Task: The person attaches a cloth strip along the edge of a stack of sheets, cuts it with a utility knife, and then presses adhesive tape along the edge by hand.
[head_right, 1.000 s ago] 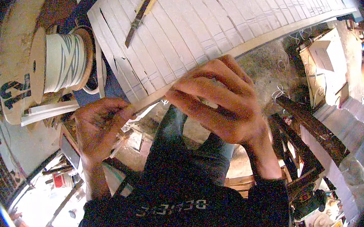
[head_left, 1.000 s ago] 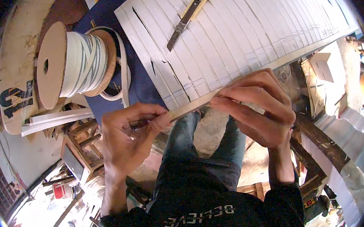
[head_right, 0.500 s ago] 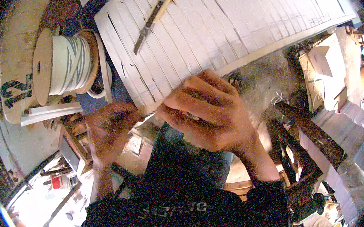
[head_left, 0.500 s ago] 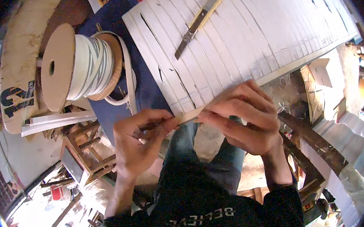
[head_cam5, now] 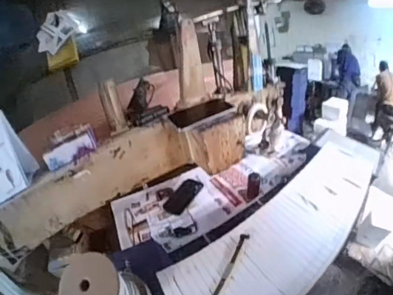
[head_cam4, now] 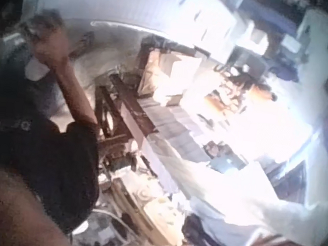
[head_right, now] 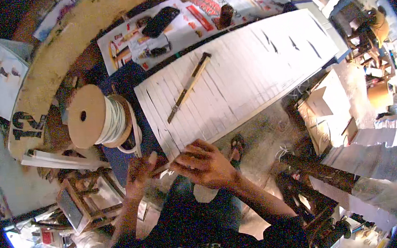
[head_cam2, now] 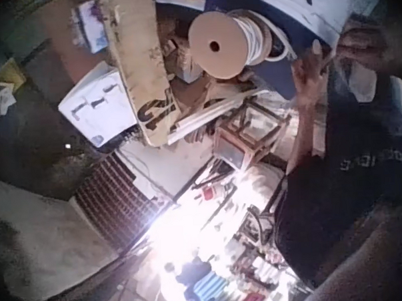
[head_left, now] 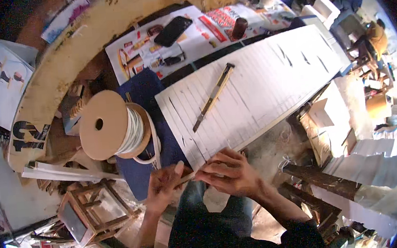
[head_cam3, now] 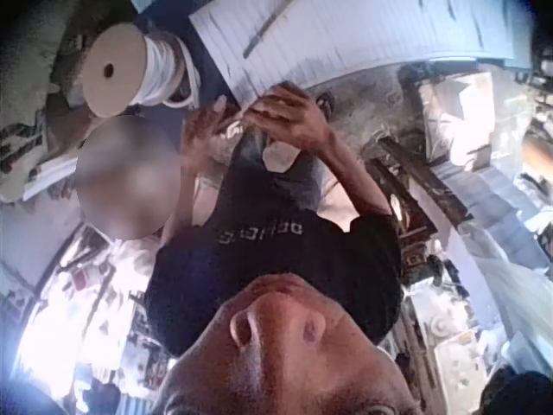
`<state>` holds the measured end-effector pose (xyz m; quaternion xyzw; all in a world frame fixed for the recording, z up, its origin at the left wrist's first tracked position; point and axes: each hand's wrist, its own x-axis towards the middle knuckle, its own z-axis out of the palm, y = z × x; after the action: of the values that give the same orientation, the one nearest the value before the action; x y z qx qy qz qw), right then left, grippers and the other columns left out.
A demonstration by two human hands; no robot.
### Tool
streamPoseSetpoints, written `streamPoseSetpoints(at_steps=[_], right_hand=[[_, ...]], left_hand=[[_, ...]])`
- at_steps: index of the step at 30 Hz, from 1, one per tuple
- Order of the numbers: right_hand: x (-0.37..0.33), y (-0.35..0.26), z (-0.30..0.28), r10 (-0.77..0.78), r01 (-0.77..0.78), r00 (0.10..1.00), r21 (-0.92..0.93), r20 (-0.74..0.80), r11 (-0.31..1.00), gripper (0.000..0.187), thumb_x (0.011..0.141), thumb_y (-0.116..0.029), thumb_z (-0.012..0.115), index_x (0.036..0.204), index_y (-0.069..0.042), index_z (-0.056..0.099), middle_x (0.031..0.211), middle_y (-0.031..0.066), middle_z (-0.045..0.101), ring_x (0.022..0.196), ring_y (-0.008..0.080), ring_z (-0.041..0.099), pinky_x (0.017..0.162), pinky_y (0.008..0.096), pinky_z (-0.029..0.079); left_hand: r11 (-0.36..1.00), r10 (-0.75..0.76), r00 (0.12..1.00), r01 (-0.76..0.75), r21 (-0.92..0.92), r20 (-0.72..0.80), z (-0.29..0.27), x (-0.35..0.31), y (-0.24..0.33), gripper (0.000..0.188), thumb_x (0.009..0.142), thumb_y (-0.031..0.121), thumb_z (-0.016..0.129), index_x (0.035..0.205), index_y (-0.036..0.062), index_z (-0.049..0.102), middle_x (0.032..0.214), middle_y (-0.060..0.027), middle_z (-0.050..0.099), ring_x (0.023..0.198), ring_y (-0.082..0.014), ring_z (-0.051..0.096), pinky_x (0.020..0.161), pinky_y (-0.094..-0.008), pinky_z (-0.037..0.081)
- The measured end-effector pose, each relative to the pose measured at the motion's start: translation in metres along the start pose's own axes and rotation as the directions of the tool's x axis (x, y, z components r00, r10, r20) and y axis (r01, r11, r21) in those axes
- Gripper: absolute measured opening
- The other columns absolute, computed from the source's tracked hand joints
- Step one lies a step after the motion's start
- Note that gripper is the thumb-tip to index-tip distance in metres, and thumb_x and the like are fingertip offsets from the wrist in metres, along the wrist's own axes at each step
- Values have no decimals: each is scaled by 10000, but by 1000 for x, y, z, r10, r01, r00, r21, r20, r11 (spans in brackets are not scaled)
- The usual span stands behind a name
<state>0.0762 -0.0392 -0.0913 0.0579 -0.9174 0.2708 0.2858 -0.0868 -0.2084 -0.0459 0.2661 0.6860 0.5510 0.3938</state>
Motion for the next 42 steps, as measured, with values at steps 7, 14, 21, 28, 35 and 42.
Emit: streamPoseSetpoints(at_steps=[7,14,21,28,35,42], right_hand=[[-6,-2,-7,-40,23,994,-162,-102,987,330,695,-72,868,1013,-125,800,1072,-18,705,921,169,688,798,375,555],[-8,20,-50,-2,-19,994,-196,-106,981,257,703,-65,854,941,-143,795,1014,-24,753,853,158,700,822,373,539],[-33,67,-110,58,-72,995,-185,-79,980,253,718,-98,814,966,-143,790,1015,-11,762,865,174,689,829,386,540],[-32,118,-196,163,-155,986,-245,13,957,226,683,-31,839,865,-157,792,904,-29,762,791,153,682,764,350,531],[9,148,-233,225,-203,893,-97,390,974,200,770,-109,834,946,-160,753,934,6,739,943,226,691,869,381,541],[120,158,-125,-129,104,930,91,345,990,391,834,-174,800,1212,-137,709,1263,7,633,1283,220,544,1125,405,425]], left_hand=[[997,36,993,-43,69,109,0,8,-13,215,899,119,807,999,-57,734,885,-110,761,775,-122,699,690,-263,562],[986,-137,989,132,98,51,10,17,-6,194,830,119,866,868,-15,731,757,-71,745,705,-82,684,618,-240,531],[905,-336,942,324,276,-8,12,22,35,264,787,204,900,861,-1,751,790,-74,760,709,-105,695,661,-261,543],[877,-414,910,395,272,13,4,25,8,393,758,290,927,951,-14,770,887,-121,785,804,-159,743,735,-292,588],[861,-446,879,473,186,-170,24,15,19,413,739,253,937,998,-18,764,904,-142,787,836,-181,757,776,-329,606],[812,-339,941,306,497,-25,5,18,-11,425,678,281,969,938,12,766,878,-114,783,785,-173,745,704,-318,584]])
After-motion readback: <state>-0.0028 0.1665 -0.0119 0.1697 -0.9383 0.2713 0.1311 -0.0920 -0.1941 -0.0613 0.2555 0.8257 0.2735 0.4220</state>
